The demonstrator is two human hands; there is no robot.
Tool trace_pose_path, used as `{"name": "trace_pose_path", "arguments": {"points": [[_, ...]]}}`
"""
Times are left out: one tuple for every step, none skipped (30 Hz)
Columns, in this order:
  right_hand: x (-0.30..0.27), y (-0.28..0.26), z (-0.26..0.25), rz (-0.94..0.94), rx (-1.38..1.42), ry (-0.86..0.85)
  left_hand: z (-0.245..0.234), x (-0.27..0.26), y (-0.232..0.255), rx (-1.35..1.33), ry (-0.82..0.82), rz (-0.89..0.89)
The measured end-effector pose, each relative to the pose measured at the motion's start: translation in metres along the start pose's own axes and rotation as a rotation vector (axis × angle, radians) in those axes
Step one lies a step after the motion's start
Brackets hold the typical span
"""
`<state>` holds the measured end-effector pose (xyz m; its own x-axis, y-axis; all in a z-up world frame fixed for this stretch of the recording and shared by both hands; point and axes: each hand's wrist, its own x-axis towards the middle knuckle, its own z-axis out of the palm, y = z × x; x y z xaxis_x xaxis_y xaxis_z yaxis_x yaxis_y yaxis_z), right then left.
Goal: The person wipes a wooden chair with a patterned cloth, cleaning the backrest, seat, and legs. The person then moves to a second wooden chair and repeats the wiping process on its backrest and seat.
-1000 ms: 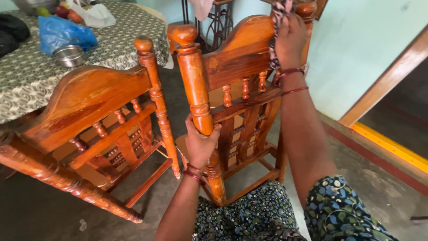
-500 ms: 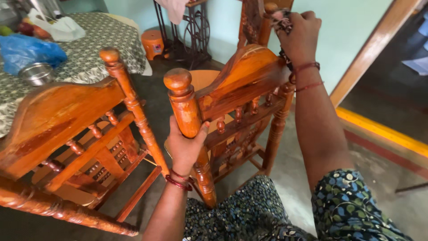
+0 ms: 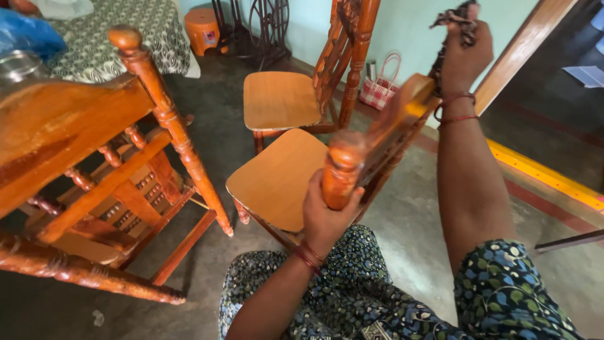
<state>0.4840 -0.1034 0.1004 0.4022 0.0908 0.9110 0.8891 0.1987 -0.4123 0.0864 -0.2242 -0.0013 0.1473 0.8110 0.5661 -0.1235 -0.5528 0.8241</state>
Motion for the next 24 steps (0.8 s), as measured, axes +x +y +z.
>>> {"name": "trace_pose_path", "arguments": {"points": [[-0.001, 0.005, -0.005, 0.038, 0.007, -0.009, 0.004, -0.004, 0.001, 0.028, -0.014, -0.004], [-0.002, 0.011, -0.008, 0.077, 0.014, -0.018, 0.007, -0.008, 0.001, 0.055, -0.028, -0.008], [-0.004, 0.016, -0.009, 0.059, -0.001, 0.009, 0.010, -0.011, 0.001, 0.068, -0.012, -0.013], [-0.004, 0.021, -0.009, 0.041, -0.016, 0.036, 0.013, -0.012, 0.000, 0.080, 0.003, -0.018], [-0.006, 0.024, -0.005, 0.027, -0.027, 0.066, 0.013, -0.012, -0.002, 0.098, 0.017, -0.019], [-0.009, 0.027, -0.004, -0.001, -0.043, 0.071, 0.013, -0.015, -0.002, 0.097, 0.007, -0.013], [-0.008, 0.028, -0.001, -0.033, -0.060, 0.083, 0.012, -0.014, -0.003, 0.093, -0.004, 0.002], [-0.009, 0.028, 0.002, -0.065, -0.076, 0.095, 0.011, -0.013, -0.003, 0.088, -0.016, 0.016], [-0.010, 0.027, -0.001, -0.036, -0.098, 0.067, 0.011, -0.013, -0.003, 0.068, -0.035, 0.013], [-0.012, 0.024, -0.003, -0.007, -0.120, 0.038, 0.008, -0.012, -0.004, 0.048, -0.054, 0.010], [-0.016, 0.020, -0.007, 0.021, -0.145, 0.012, 0.006, -0.012, -0.004, 0.024, -0.076, 0.007], [-0.021, 0.013, -0.011, -0.118, -0.123, 0.013, 0.002, -0.013, -0.004, -0.036, -0.120, 0.014], [-0.027, 0.004, -0.014, -0.260, -0.098, 0.015, -0.004, -0.011, -0.004, -0.096, -0.163, 0.025], [-0.034, -0.007, -0.018, -0.401, -0.070, 0.013, -0.009, -0.010, -0.003, -0.155, -0.207, 0.037], [-0.039, -0.018, -0.024, -0.203, 0.077, -0.073, -0.012, -0.007, -0.002, -0.164, -0.226, 0.044], [-0.044, -0.030, -0.030, -0.006, 0.227, -0.164, -0.014, -0.004, -0.002, -0.173, -0.244, 0.051], [-0.049, -0.042, -0.037, 0.191, 0.377, -0.261, -0.016, -0.002, -0.001, -0.183, -0.262, 0.054], [-0.052, -0.054, -0.044, 0.226, 0.335, -0.283, -0.018, 0.003, -0.002, -0.136, -0.263, 0.108], [-0.052, -0.065, -0.052, 0.262, 0.292, -0.306, -0.021, 0.009, -0.004, -0.089, -0.264, 0.161], [-0.053, -0.077, -0.060, 0.299, 0.249, -0.327, -0.023, 0.014, -0.006, -0.043, -0.265, 0.215], [-0.053, -0.091, -0.066, 0.161, 0.208, -0.335, -0.024, 0.018, -0.008, -0.152, -0.304, 0.181], [-0.053, -0.105, -0.072, 0.023, 0.165, -0.344, -0.025, 0.022, -0.010, -0.260, -0.343, 0.147], [-0.054, -0.121, -0.077, -0.114, 0.123, -0.354, -0.025, 0.024, -0.013, -0.366, -0.381, 0.111], [-0.056, -0.137, -0.083, -0.202, 0.033, -0.357, -0.023, 0.027, -0.017, -0.387, -0.423, 0.076]]}}
